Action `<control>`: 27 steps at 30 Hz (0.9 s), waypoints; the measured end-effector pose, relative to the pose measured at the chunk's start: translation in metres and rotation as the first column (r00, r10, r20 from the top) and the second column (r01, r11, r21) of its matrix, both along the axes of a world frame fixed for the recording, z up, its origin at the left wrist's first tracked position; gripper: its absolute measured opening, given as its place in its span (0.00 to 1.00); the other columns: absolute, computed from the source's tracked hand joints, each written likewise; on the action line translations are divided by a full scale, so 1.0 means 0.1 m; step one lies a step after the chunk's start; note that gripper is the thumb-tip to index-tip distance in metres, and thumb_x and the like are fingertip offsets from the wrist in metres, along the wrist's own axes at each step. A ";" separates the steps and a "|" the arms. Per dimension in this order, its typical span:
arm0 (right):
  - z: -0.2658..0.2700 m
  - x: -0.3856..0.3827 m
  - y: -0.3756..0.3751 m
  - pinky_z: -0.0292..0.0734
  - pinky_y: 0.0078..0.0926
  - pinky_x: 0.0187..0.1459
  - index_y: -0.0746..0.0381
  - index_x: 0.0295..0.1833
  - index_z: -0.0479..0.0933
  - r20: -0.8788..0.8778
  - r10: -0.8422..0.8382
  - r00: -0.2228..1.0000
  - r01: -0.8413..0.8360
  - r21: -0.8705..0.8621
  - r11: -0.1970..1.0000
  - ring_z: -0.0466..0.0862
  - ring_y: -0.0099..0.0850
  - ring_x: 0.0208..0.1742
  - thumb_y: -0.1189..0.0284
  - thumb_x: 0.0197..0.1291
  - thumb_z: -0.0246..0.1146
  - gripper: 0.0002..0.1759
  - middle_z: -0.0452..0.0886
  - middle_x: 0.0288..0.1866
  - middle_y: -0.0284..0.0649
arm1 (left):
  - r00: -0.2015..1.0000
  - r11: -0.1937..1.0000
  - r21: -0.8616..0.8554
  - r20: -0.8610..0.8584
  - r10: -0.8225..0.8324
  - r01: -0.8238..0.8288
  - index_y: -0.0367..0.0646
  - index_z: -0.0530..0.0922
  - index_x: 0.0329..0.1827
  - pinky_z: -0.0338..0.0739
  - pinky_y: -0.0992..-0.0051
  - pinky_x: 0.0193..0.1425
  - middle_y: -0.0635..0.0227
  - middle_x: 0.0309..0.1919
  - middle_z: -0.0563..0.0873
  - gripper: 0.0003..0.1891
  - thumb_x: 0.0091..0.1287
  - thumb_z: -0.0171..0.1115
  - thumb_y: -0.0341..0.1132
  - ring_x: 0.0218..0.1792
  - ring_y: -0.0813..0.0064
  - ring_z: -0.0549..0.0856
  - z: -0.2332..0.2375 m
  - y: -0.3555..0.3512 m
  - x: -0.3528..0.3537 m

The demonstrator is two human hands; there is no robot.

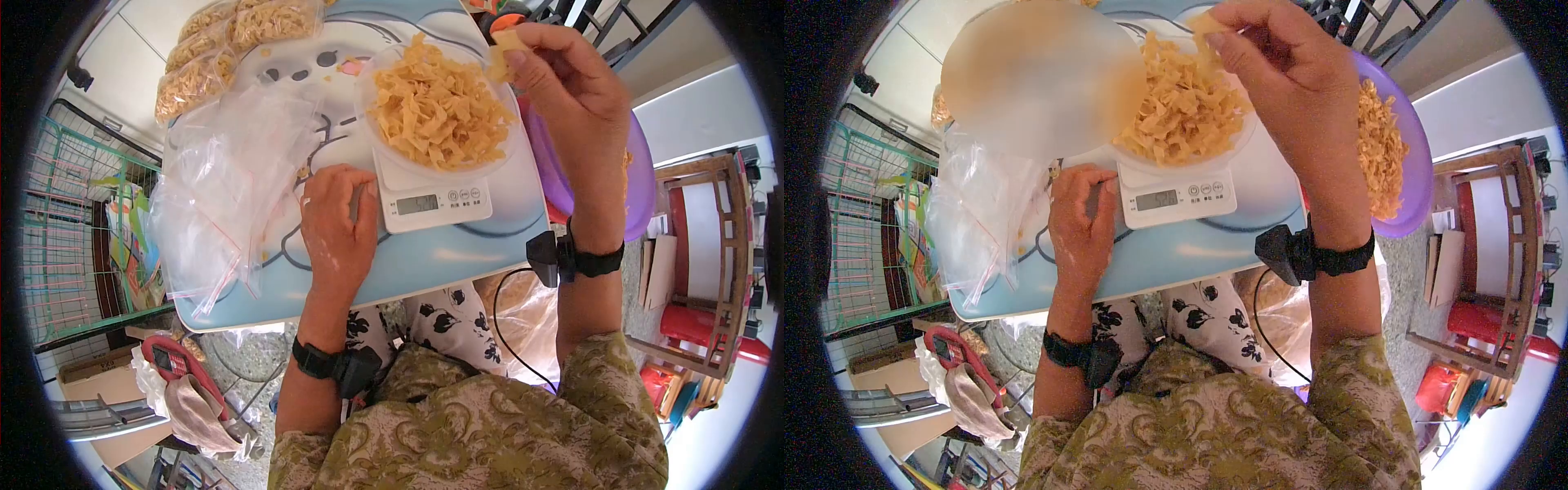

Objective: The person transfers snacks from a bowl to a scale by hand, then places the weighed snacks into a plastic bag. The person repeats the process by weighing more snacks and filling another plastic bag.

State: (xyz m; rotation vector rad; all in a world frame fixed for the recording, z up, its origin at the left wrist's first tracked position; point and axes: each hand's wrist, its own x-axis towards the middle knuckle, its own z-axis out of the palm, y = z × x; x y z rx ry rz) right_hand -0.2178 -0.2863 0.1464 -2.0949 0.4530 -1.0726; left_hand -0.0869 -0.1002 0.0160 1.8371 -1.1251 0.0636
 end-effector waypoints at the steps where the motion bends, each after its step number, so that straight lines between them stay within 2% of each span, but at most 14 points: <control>1: 0.01 -0.01 0.02 0.73 0.11 0.37 0.65 0.51 0.81 0.023 -0.036 0.999 0.034 0.088 0.995 0.80 0.14 0.39 0.75 0.67 0.65 0.09 0.84 0.42 0.32 | 1.000 1.000 -0.007 0.012 -0.003 0.003 0.39 0.80 0.43 0.73 0.65 0.58 0.57 0.44 0.82 0.05 0.67 0.61 0.30 0.49 0.58 0.82 0.00 0.00 0.00; 5: 0.02 -0.01 0.03 0.71 0.11 0.34 0.64 0.53 0.81 0.108 0.025 0.994 -0.035 0.091 0.995 0.79 0.15 0.37 0.75 0.67 0.65 0.10 0.84 0.39 0.33 | 1.000 1.000 0.005 0.023 0.001 -0.001 0.39 0.80 0.43 0.73 0.65 0.58 0.57 0.44 0.82 0.05 0.67 0.61 0.30 0.49 0.58 0.81 -0.01 0.00 -0.01; 7: 0.19 0.06 0.27 0.70 0.09 0.29 0.68 0.46 0.79 0.148 -0.074 0.986 0.012 0.384 0.923 0.75 0.15 0.26 0.78 0.67 0.63 0.05 0.81 0.30 0.32 | 1.000 1.000 0.000 -0.009 -0.007 0.007 0.39 0.80 0.43 0.74 0.66 0.58 0.57 0.44 0.82 0.05 0.67 0.61 0.29 0.49 0.58 0.81 -0.01 0.00 -0.01; 10: 0.05 0.09 0.24 0.65 0.09 0.25 0.68 0.46 0.79 0.188 -0.139 0.972 0.059 0.377 0.924 0.72 0.14 0.24 0.78 0.66 0.64 0.05 0.80 0.29 0.31 | 1.000 1.000 0.011 -0.010 -0.001 0.001 0.39 0.80 0.43 0.74 0.65 0.58 0.58 0.44 0.82 0.05 0.67 0.61 0.30 0.49 0.58 0.81 0.00 0.00 -0.02; 16: -0.11 0.01 0.10 0.67 0.10 0.26 0.68 0.46 0.80 0.175 -0.069 0.982 0.003 0.351 0.936 0.73 0.15 0.25 0.78 0.67 0.63 0.05 0.80 0.29 0.32 | 1.000 1.000 0.012 -0.011 -0.004 0.005 0.39 0.81 0.43 0.73 0.65 0.60 0.57 0.45 0.83 0.06 0.67 0.61 0.31 0.51 0.58 0.81 -0.01 0.00 0.00; 27: -0.19 -0.02 0.09 0.69 0.11 0.27 0.68 0.47 0.79 0.186 -0.082 0.979 0.009 0.364 0.931 0.75 0.16 0.26 0.79 0.68 0.62 0.05 0.81 0.31 0.33 | 0.999 0.999 0.047 -0.040 0.016 -0.014 0.41 0.82 0.43 0.74 0.66 0.60 0.59 0.45 0.83 0.06 0.68 0.62 0.32 0.51 0.60 0.81 -0.01 0.00 -0.01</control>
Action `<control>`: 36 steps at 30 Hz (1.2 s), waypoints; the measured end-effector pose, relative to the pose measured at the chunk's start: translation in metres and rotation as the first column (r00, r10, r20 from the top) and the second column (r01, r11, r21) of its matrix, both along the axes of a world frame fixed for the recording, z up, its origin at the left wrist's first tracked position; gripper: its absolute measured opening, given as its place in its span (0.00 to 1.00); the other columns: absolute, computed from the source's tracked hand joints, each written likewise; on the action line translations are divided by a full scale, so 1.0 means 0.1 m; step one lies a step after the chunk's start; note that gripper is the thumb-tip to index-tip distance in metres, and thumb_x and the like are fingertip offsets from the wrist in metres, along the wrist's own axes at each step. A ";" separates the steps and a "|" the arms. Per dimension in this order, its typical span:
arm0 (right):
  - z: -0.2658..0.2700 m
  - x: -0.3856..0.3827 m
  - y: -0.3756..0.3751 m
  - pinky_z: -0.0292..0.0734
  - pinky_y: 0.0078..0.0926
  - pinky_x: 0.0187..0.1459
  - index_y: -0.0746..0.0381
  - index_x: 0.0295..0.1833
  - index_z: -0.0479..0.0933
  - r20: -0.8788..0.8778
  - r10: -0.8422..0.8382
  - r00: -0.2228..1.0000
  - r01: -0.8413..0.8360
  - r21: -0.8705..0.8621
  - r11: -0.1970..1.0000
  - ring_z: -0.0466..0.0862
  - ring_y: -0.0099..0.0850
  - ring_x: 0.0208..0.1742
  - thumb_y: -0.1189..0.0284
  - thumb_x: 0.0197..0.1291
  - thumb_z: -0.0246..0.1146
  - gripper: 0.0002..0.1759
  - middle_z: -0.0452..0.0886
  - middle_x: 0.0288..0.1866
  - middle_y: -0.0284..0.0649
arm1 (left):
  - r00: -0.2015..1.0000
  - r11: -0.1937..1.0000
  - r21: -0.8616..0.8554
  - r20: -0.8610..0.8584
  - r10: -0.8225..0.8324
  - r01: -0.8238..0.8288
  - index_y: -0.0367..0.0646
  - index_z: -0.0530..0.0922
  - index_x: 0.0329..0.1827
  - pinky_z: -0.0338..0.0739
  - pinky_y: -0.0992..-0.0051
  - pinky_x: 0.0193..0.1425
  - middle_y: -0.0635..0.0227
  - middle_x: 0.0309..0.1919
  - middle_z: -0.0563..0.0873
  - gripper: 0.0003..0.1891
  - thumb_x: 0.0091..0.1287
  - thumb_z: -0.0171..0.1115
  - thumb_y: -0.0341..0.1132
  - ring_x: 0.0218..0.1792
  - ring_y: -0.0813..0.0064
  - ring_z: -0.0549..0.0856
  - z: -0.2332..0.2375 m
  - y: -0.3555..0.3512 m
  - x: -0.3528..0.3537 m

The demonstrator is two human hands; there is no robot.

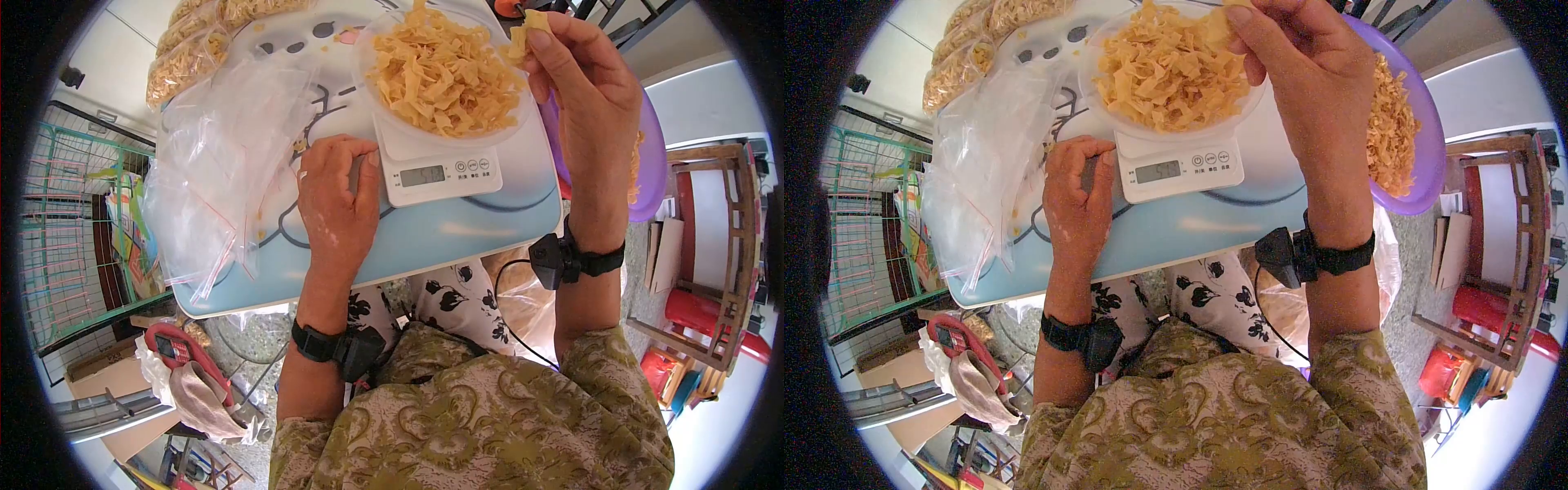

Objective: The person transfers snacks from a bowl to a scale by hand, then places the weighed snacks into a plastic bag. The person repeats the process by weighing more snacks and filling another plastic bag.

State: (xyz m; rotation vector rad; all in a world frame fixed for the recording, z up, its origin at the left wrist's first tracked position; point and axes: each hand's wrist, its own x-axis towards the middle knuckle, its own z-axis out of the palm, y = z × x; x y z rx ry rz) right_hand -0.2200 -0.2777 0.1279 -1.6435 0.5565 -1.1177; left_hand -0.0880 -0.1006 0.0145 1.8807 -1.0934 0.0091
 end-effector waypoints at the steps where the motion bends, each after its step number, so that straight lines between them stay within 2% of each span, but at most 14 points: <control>1: -0.01 -0.01 0.00 0.69 0.11 0.27 0.68 0.47 0.79 -0.005 0.000 1.000 0.001 0.015 1.000 0.75 0.16 0.27 0.79 0.68 0.62 0.05 0.81 0.32 0.34 | 1.000 1.000 -0.003 -0.006 0.003 -0.003 0.41 0.82 0.43 0.74 0.66 0.60 0.59 0.45 0.83 0.06 0.68 0.62 0.32 0.51 0.60 0.81 0.00 0.00 0.00; 2: -0.02 -0.02 0.02 0.69 0.11 0.27 0.68 0.47 0.79 -0.005 0.000 1.000 0.000 0.016 1.000 0.75 0.16 0.27 0.79 0.68 0.62 0.05 0.81 0.32 0.34 | 1.000 1.000 -0.002 -0.006 0.004 -0.004 0.41 0.82 0.43 0.74 0.66 0.60 0.59 0.45 0.83 0.06 0.68 0.62 0.32 0.51 0.60 0.81 0.00 0.00 0.00; 4: -0.07 -0.03 0.05 0.68 0.11 0.31 0.65 0.53 0.81 0.030 -0.063 0.998 0.062 0.009 0.998 0.77 0.15 0.34 0.75 0.67 0.65 0.10 0.84 0.36 0.34 | 1.000 1.000 -0.015 -0.015 -0.004 0.004 0.41 0.82 0.43 0.74 0.66 0.60 0.59 0.45 0.82 0.06 0.68 0.62 0.32 0.51 0.60 0.81 -0.01 0.00 0.00; 5: -0.08 -0.05 0.02 0.68 0.11 0.31 0.65 0.53 0.81 0.030 -0.063 0.998 0.062 0.009 0.998 0.77 0.15 0.34 0.75 0.67 0.65 0.10 0.84 0.36 0.34 | 1.000 1.000 -0.014 -0.015 -0.004 0.004 0.41 0.82 0.43 0.74 0.66 0.60 0.59 0.45 0.82 0.06 0.68 0.62 0.32 0.51 0.60 0.81 -0.01 0.00 0.00; 7: -0.10 -0.09 -0.05 0.68 0.12 0.31 0.66 0.53 0.81 0.023 0.069 0.997 -0.068 -0.064 0.996 0.75 0.16 0.31 0.76 0.67 0.65 0.11 0.83 0.35 0.34 | 1.000 1.000 -0.013 -0.003 0.000 0.000 0.40 0.82 0.43 0.74 0.65 0.60 0.59 0.45 0.82 0.06 0.69 0.61 0.32 0.51 0.59 0.81 -0.01 0.00 0.00; 19: -0.07 -0.09 0.02 0.68 0.11 0.32 0.67 0.53 0.81 0.009 0.020 1.000 -0.020 -0.036 0.999 0.75 0.17 0.31 0.75 0.67 0.65 0.11 0.83 0.35 0.36 | 1.000 1.000 -0.002 -0.002 -0.004 0.004 0.40 0.81 0.43 0.74 0.66 0.59 0.59 0.44 0.83 0.06 0.69 0.61 0.32 0.51 0.60 0.81 -0.01 0.00 0.01; 25: -0.13 -0.11 -0.02 0.68 0.11 0.33 0.67 0.53 0.81 0.007 0.069 0.998 -0.068 -0.055 0.996 0.76 0.17 0.32 0.76 0.67 0.65 0.11 0.84 0.35 0.35 | 1.000 1.000 -0.001 -0.005 0.001 -0.001 0.40 0.81 0.44 0.74 0.66 0.59 0.60 0.44 0.83 0.06 0.69 0.61 0.32 0.50 0.60 0.81 0.00 -0.01 0.00; 36: -0.10 -0.12 -0.01 0.68 0.11 0.32 0.66 0.53 0.81 -0.004 0.055 0.998 -0.056 -0.074 0.996 0.76 0.17 0.31 0.76 0.67 0.64 0.11 0.84 0.35 0.36 | 1.000 1.000 0.000 0.001 0.003 -0.003 0.41 0.82 0.44 0.73 0.66 0.60 0.59 0.45 0.83 0.06 0.68 0.61 0.32 0.52 0.61 0.81 0.00 -0.01 0.00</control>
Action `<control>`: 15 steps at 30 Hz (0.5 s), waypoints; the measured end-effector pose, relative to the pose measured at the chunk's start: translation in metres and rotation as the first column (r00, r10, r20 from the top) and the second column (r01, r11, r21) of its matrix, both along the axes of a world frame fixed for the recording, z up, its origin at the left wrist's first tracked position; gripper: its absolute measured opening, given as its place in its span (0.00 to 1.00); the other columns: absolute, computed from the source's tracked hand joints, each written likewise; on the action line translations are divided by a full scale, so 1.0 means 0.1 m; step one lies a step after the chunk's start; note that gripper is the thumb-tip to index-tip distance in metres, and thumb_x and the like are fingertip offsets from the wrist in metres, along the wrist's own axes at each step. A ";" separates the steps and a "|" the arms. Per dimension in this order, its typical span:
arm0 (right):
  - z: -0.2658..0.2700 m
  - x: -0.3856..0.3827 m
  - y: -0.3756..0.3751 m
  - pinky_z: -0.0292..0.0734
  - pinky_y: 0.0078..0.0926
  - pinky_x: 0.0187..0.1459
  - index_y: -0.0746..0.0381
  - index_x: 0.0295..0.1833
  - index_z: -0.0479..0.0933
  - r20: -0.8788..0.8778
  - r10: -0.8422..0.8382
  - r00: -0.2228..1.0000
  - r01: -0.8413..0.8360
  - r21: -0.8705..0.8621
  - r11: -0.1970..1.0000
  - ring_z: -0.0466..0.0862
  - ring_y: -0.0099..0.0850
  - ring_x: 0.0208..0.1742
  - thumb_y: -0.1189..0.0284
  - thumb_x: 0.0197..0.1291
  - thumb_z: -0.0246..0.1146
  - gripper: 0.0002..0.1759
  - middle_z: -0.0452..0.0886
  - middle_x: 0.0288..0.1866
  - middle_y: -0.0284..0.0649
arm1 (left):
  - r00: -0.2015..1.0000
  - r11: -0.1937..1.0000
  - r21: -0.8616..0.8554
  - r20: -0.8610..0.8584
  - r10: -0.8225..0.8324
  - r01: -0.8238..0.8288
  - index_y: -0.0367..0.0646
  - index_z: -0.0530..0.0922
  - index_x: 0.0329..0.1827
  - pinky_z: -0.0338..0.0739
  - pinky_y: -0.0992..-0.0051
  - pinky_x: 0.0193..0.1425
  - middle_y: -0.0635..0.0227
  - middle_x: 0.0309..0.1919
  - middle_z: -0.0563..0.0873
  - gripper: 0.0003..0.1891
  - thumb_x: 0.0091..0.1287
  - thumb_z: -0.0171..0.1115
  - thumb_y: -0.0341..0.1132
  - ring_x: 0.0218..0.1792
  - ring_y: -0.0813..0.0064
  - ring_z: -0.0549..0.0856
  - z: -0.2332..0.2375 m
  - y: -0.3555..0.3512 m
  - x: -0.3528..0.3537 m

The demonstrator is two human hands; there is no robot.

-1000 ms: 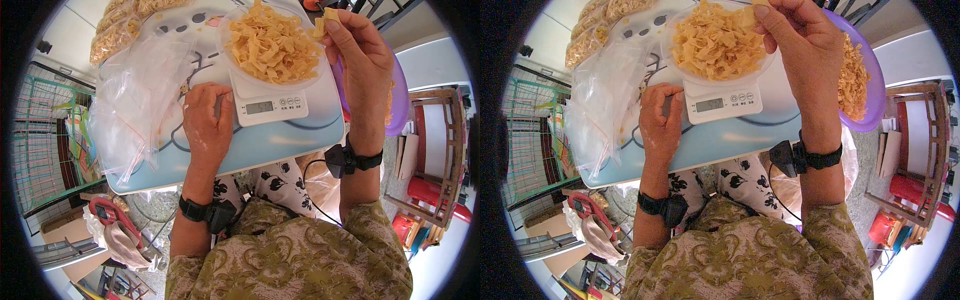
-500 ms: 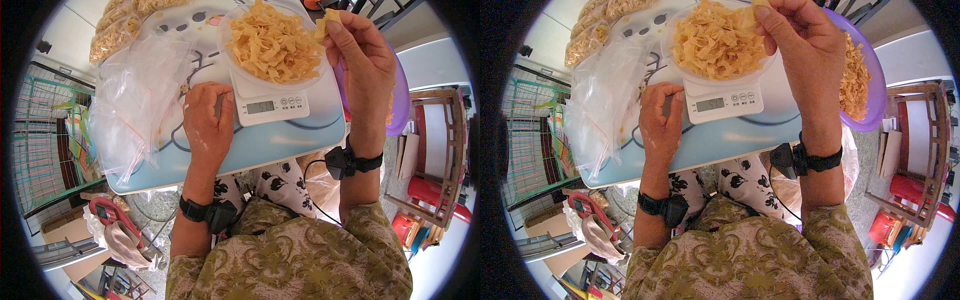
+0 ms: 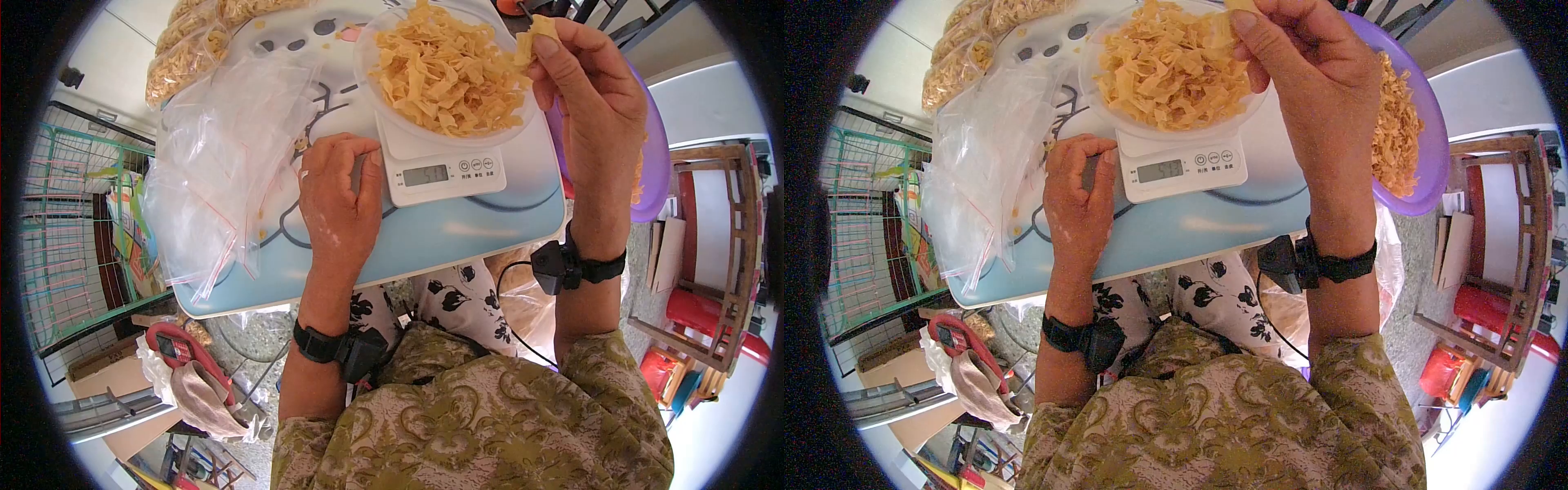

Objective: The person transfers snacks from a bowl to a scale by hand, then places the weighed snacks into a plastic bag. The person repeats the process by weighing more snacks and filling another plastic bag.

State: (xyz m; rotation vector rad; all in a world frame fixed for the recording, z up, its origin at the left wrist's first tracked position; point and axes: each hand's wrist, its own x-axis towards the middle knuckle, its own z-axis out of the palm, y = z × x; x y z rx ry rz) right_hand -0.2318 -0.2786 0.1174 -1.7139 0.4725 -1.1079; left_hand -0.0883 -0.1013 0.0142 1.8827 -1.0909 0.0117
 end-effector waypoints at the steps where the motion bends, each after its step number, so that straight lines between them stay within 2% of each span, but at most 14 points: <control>1: 0.00 0.00 0.00 0.68 0.11 0.32 0.66 0.53 0.80 -0.004 -0.003 1.000 0.003 -0.007 1.000 0.76 0.17 0.31 0.75 0.68 0.64 0.11 0.84 0.35 0.36 | 1.000 1.000 0.003 -0.002 0.002 -0.002 0.41 0.82 0.44 0.73 0.66 0.60 0.60 0.45 0.83 0.06 0.68 0.61 0.31 0.51 0.61 0.81 0.00 0.00 0.00; 11: -0.02 -0.04 -0.02 0.68 0.11 0.31 0.66 0.53 0.80 0.042 0.023 0.999 -0.024 0.012 1.000 0.76 0.17 0.30 0.75 0.68 0.64 0.11 0.84 0.36 0.37 | 1.000 1.000 -0.002 0.010 -0.008 0.008 0.40 0.81 0.43 0.72 0.66 0.61 0.59 0.45 0.84 0.06 0.68 0.60 0.30 0.51 0.60 0.81 0.03 0.00 0.00; 15: -0.02 -0.10 -0.06 0.69 0.11 0.31 0.66 0.53 0.81 0.038 -0.062 0.997 0.063 -0.011 0.998 0.78 0.17 0.31 0.76 0.68 0.64 0.11 0.85 0.36 0.37 | 1.000 1.000 -0.006 -0.009 -0.009 0.009 0.40 0.81 0.43 0.72 0.66 0.61 0.59 0.45 0.84 0.05 0.68 0.61 0.30 0.51 0.60 0.81 0.03 0.00 0.00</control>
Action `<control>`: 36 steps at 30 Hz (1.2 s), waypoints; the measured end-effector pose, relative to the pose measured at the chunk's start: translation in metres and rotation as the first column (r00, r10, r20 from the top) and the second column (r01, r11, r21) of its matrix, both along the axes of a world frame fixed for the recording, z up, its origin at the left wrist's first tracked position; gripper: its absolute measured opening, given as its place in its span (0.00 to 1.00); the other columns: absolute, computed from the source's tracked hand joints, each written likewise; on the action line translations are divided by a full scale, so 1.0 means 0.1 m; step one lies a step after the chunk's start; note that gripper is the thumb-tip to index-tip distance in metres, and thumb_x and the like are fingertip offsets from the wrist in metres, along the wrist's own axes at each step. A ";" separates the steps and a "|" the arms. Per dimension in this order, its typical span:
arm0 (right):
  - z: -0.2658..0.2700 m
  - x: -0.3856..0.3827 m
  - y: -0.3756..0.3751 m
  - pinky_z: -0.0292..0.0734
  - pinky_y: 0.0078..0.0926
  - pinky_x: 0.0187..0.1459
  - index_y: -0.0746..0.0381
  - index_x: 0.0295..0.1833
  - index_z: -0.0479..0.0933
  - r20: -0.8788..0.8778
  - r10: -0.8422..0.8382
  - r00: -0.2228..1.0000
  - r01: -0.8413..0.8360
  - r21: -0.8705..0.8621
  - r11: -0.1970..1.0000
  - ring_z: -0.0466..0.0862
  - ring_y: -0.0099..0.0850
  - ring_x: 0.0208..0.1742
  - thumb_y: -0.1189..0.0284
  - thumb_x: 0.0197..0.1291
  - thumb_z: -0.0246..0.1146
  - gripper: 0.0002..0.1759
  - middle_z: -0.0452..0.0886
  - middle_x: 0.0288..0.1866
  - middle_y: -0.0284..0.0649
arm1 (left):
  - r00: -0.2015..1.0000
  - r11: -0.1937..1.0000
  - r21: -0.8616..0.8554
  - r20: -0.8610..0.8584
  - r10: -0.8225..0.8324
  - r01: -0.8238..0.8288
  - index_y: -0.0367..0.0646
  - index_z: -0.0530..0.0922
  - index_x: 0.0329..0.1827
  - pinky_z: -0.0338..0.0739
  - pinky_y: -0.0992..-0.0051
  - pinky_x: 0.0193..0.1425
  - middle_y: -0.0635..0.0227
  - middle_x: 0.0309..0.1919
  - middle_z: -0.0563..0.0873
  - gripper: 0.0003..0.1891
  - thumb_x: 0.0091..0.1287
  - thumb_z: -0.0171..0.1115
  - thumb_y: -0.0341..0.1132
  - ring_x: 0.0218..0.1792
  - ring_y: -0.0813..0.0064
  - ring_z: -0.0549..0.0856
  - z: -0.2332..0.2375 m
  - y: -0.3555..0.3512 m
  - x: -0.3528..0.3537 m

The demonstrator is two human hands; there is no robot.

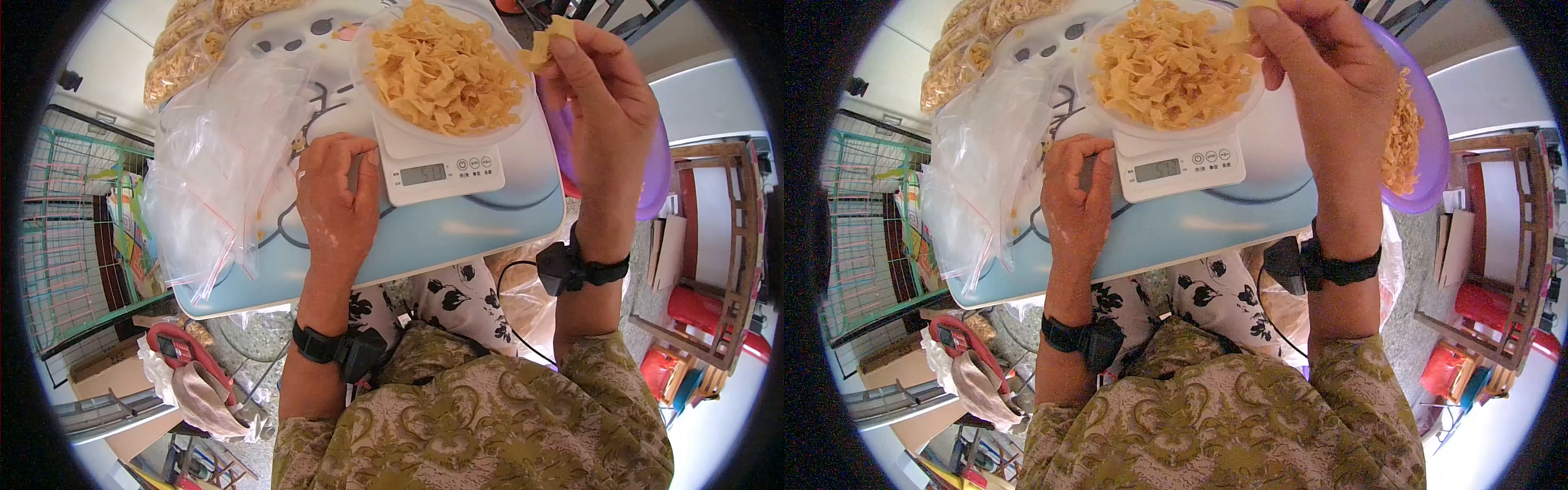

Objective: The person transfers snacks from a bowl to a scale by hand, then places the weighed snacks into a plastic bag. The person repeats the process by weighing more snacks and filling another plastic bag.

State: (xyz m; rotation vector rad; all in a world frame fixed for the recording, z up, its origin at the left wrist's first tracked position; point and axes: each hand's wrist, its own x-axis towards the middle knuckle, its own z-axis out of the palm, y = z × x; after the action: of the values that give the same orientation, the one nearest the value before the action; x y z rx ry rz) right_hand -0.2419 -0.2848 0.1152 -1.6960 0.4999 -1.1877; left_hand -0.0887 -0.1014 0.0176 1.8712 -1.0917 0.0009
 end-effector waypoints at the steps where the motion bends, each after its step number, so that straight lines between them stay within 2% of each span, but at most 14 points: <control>1: 0.00 -0.03 -0.02 0.71 0.11 0.32 0.66 0.53 0.81 -0.011 -0.046 0.999 0.046 -0.008 0.999 0.79 0.17 0.32 0.76 0.67 0.64 0.11 0.85 0.37 0.37 | 1.000 1.000 0.001 -0.002 0.000 0.000 0.40 0.81 0.43 0.72 0.66 0.61 0.59 0.45 0.84 0.05 0.68 0.61 0.30 0.51 0.60 0.81 0.00 0.00 0.00; 5: 0.06 -0.22 -0.16 0.74 0.12 0.34 0.66 0.53 0.81 0.042 -0.184 0.982 0.185 -0.019 0.983 0.81 0.18 0.34 0.76 0.67 0.65 0.11 0.86 0.38 0.38 | 1.000 1.000 -0.006 -0.018 -0.003 0.003 0.39 0.81 0.43 0.72 0.66 0.61 0.59 0.45 0.84 0.06 0.68 0.61 0.30 0.51 0.60 0.81 0.00 0.00 0.01; 7: 0.07 -0.39 -0.31 0.76 0.14 0.36 0.66 0.52 0.82 0.021 -0.224 0.974 0.225 -0.167 0.960 0.82 0.19 0.35 0.76 0.66 0.65 0.10 0.86 0.38 0.38 | 1.000 1.000 -0.021 -0.009 0.000 0.000 0.40 0.81 0.43 0.72 0.66 0.61 0.60 0.44 0.84 0.06 0.68 0.61 0.30 0.50 0.61 0.82 -0.02 0.00 0.00; 11: 0.15 -0.51 -0.30 0.73 0.13 0.32 0.66 0.47 0.83 0.021 -0.357 0.934 0.351 -0.243 0.904 0.79 0.16 0.31 0.76 0.64 0.67 0.08 0.85 0.35 0.34 | 1.000 1.000 -0.017 0.028 -0.001 0.002 0.40 0.81 0.43 0.72 0.66 0.61 0.60 0.44 0.84 0.05 0.68 0.61 0.30 0.50 0.61 0.82 -0.03 0.00 0.01; 13: 0.14 -0.62 -0.36 0.72 0.11 0.32 0.69 0.48 0.83 -0.022 -0.528 0.849 0.495 -0.316 0.809 0.79 0.16 0.31 0.77 0.64 0.67 0.09 0.87 0.37 0.37 | 1.000 1.000 -0.023 0.021 -0.008 0.008 0.39 0.81 0.43 0.71 0.66 0.61 0.60 0.43 0.84 0.05 0.68 0.61 0.31 0.49 0.61 0.82 -0.03 0.00 0.02; 14: 0.14 -0.68 -0.39 0.72 0.11 0.32 0.69 0.48 0.83 -0.021 -0.528 0.849 0.495 -0.316 0.809 0.79 0.16 0.31 0.77 0.64 0.67 0.09 0.87 0.37 0.37 | 1.000 1.000 -0.023 0.022 -0.007 0.008 0.39 0.81 0.43 0.71 0.66 0.61 0.60 0.43 0.84 0.05 0.68 0.61 0.31 0.49 0.61 0.82 -0.03 0.00 0.02; 16: 0.13 -0.79 -0.45 0.75 0.13 0.35 0.69 0.49 0.83 -0.128 -0.655 0.745 0.581 -0.359 0.731 0.82 0.18 0.34 0.76 0.65 0.67 0.10 0.87 0.38 0.38 | 0.999 1.000 -0.011 0.039 -0.006 0.006 0.39 0.81 0.43 0.71 0.66 0.61 0.60 0.43 0.84 0.06 0.68 0.61 0.31 0.49 0.61 0.82 -0.03 0.00 0.02; 20: 0.05 -0.98 -0.58 0.79 0.19 0.41 0.68 0.51 0.82 -0.148 -0.700 0.699 0.606 -0.398 0.689 0.84 0.23 0.39 0.73 0.64 0.68 0.13 0.87 0.38 0.38 | 1.000 1.000 -0.018 0.023 -0.002 0.002 0.39 0.81 0.43 0.71 0.66 0.62 0.60 0.43 0.84 0.06 0.68 0.61 0.31 0.49 0.61 0.82 -0.03 -0.01 0.02; 22: 0.04 -1.05 -0.62 0.81 0.26 0.47 0.64 0.54 0.83 -0.377 -0.803 0.461 0.584 -0.552 0.595 0.87 0.29 0.42 0.69 0.63 0.69 0.16 0.88 0.40 0.41 | 0.997 0.998 -0.057 0.071 -0.010 0.014 0.40 0.81 0.41 0.73 0.62 0.51 0.59 0.42 0.82 0.04 0.66 0.63 0.28 0.46 0.57 0.80 -0.04 -0.02 0.03; 25: -0.08 -1.15 -0.74 0.80 0.29 0.50 0.60 0.54 0.83 -0.489 -0.794 0.361 0.508 -0.611 0.607 0.87 0.33 0.46 0.66 0.61 0.69 0.17 0.87 0.43 0.44 | 0.997 0.999 -0.040 0.076 -0.004 0.007 0.40 0.81 0.41 0.73 0.62 0.52 0.59 0.42 0.82 0.04 0.66 0.63 0.29 0.46 0.57 0.80 -0.05 -0.02 0.03; 29: -0.22 -1.17 -0.71 0.80 0.31 0.52 0.60 0.53 0.83 -0.418 -0.820 0.391 0.405 -0.721 0.561 0.86 0.34 0.51 0.66 0.61 0.68 0.17 0.86 0.47 0.45 | 0.996 0.999 -0.033 0.084 0.001 0.002 0.40 0.81 0.42 0.73 0.62 0.52 0.59 0.42 0.82 0.05 0.66 0.63 0.29 0.46 0.57 0.81 -0.04 -0.01 0.02; 31: -0.22 -1.15 -0.70 0.79 0.29 0.53 0.60 0.53 0.83 -0.383 -0.828 0.410 0.394 -0.744 0.540 0.85 0.33 0.53 0.67 0.60 0.69 0.16 0.86 0.46 0.43 | 1.000 1.000 -0.005 0.011 0.004 -0.004 0.40 0.81 0.43 0.71 0.66 0.62 0.60 0.44 0.84 0.05 0.68 0.61 0.31 0.50 0.60 0.82 -0.03 -0.01 0.01; 32: -0.21 -1.13 -0.68 0.79 0.29 0.53 0.60 0.53 0.83 -0.384 -0.828 0.410 0.395 -0.743 0.540 0.85 0.33 0.53 0.67 0.60 0.69 0.16 0.86 0.46 0.43 | 1.000 1.000 -0.004 0.011 0.004 -0.004 0.40 0.81 0.43 0.71 0.66 0.62 0.60 0.44 0.84 0.05 0.68 0.61 0.31 0.50 0.60 0.82 -0.02 -0.01 0.01; 36: -0.11 -0.94 -0.52 0.80 0.24 0.48 0.61 0.52 0.84 -0.359 -0.733 0.578 0.475 -0.582 0.660 0.86 0.27 0.45 0.69 0.62 0.68 0.14 0.87 0.43 0.39 | 1.000 1.000 0.011 0.001 0.010 -0.010 0.40 0.81 0.43 0.72 0.66 0.61 0.60 0.45 0.84 0.06 0.68 0.62 0.32 0.51 0.60 0.81 -0.02 -0.01 0.00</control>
State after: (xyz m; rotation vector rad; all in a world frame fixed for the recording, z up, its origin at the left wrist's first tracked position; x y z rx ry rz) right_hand -0.3359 -0.3364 0.1041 -2.3920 1.4108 -1.3159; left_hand -0.0889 -0.1021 0.0154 1.8872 -1.0851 0.0020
